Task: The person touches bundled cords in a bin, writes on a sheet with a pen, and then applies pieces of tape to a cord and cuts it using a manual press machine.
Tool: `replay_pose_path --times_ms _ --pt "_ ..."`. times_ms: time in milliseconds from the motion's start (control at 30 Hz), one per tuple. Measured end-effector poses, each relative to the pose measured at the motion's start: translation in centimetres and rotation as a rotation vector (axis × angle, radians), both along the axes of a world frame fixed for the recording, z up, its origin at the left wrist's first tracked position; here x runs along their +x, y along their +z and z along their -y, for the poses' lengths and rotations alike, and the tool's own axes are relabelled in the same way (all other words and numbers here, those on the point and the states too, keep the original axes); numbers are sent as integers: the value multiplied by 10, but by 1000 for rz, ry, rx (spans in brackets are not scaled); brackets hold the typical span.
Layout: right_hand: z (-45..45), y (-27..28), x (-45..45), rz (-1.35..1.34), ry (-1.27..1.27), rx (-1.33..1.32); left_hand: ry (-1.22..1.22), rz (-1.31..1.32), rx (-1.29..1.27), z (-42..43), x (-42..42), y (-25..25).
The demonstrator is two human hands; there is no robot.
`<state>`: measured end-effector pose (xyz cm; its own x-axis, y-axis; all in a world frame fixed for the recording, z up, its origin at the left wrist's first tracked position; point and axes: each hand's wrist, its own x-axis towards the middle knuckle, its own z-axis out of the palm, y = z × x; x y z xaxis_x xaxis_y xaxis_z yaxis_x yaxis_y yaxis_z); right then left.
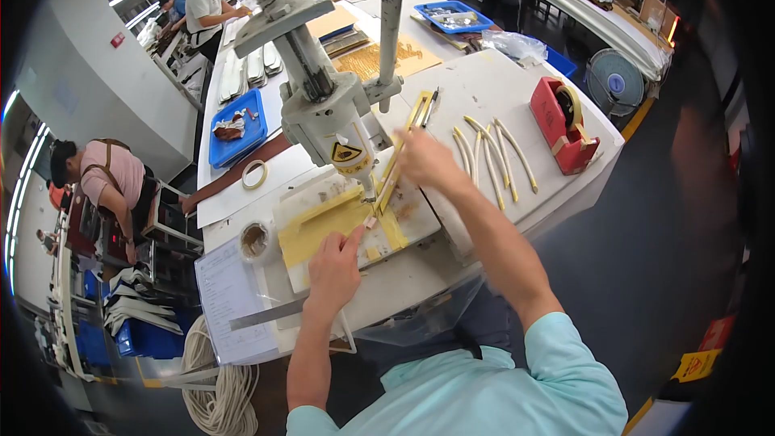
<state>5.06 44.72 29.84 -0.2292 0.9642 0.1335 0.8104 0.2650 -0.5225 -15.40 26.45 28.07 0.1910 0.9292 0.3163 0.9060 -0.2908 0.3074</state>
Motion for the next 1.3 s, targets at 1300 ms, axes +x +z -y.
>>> replay_pose_path --times_ms 1300 --pt "23 65 21 -684 266 305 139 572 0 96 25 0"
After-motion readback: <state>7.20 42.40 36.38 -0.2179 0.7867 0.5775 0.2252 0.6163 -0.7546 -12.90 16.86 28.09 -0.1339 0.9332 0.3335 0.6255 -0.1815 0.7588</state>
